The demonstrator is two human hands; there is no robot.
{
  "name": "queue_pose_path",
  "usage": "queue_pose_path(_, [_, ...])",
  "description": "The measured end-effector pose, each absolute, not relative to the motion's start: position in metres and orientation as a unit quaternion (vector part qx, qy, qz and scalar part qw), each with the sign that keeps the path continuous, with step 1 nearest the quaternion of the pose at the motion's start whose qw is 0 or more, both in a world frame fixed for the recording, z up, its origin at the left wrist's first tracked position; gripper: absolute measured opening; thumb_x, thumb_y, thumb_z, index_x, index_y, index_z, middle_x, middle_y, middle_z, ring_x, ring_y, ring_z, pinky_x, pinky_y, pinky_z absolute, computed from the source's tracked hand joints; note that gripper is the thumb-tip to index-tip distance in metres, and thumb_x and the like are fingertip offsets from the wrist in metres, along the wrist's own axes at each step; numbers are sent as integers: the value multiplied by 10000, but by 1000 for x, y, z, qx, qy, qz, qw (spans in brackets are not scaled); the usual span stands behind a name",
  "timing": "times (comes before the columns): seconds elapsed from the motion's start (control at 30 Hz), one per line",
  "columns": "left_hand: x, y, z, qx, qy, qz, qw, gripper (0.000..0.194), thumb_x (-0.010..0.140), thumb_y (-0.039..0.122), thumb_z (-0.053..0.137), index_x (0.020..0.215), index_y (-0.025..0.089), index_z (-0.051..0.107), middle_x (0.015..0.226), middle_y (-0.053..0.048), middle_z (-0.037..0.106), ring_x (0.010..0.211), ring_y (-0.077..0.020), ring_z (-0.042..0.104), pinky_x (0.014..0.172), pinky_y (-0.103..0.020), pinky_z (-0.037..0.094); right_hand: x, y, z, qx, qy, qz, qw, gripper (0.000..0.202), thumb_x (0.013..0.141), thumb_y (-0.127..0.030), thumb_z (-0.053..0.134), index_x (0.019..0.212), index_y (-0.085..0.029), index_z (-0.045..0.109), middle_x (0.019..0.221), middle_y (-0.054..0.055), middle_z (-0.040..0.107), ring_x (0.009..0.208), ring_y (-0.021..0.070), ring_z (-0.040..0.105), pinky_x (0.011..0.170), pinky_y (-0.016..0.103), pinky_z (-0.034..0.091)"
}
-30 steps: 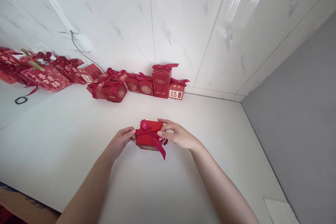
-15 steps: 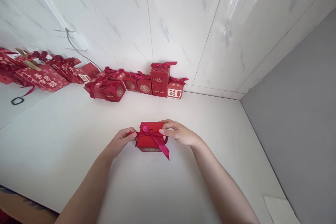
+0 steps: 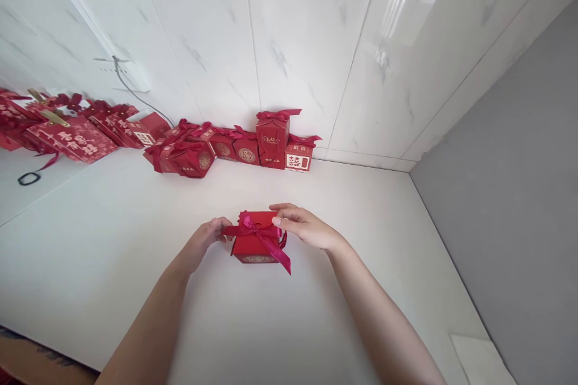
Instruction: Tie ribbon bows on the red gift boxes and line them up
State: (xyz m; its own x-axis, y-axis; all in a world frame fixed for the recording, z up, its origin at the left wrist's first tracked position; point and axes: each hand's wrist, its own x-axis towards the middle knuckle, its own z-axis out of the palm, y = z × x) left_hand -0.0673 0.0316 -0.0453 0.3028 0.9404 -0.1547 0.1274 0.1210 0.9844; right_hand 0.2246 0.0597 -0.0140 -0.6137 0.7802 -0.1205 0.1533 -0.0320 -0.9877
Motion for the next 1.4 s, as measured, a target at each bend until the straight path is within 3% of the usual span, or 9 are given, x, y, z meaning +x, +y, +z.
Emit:
queue_pose_path(0.2, [-64,27,-41,568,489,343,567,306,876,439,606,714,179,607,733,-13,590,758,-170,546,797,-296,422,226,59,-12,-307,-664,638,240,329,844,-537,664,839,-211,706,1410,57,506,1205,255,576,1017,392,470])
queue_pose_path(0.47, [-64,27,-42,578,500,329,555,307,863,438,619,703,177,614,720,-11,596,747,-173,543,762,-291,416,229,63,-19,-336,-660,629,237,369,869,-570,615,888,-218,723,1372,63,522,1155,241,589,1025,396,457])
queue_pose_path(0.67, [-64,26,-40,576,510,310,559,311,861,447,624,702,179,621,728,-15,610,749,-174,547,742,-289,419,232,65,-22,-329,-658,635,236,354,862,-554,632,824,-209,702,1316,57,546,1112,221,603,1005,373,465])
queue_pose_path(0.8, [-69,29,-42,600,481,293,567,381,878,502,570,690,172,602,728,-31,596,750,-188,542,756,-305,419,233,63,-19,-320,-657,641,234,369,872,-571,609,882,-218,719,1375,57,534,1164,241,587,1025,393,453])
queue_pose_path(0.9, [-70,31,-42,612,457,325,558,436,920,554,456,793,171,623,791,-45,605,786,-202,547,788,-316,411,233,62,-17,-341,-655,633,232,404,883,-590,582,961,-222,731,1456,70,483,1255,272,536,1073,429,410])
queue_pose_path(1.0, [-67,31,-41,607,485,336,533,348,919,496,513,834,179,630,804,-32,590,804,-189,528,781,-297,387,233,62,-16,-346,-657,629,230,376,869,-576,613,894,-216,720,1468,74,467,1310,286,492,1092,444,386])
queue_pose_path(1.13, [-62,29,-41,600,497,349,521,320,902,434,578,716,176,609,730,-19,544,759,-171,488,755,-294,363,232,62,-16,-321,-665,632,234,346,848,-541,660,777,-203,679,1396,68,515,1261,262,536,1085,410,391])
queue_pose_path(1.4, [-64,31,-43,592,490,320,554,327,890,423,597,678,175,599,705,-9,548,727,-160,482,736,-291,369,233,65,-21,-319,-654,648,227,357,845,-553,655,781,-202,676,1337,60,536,1102,227,610,1009,395,461])
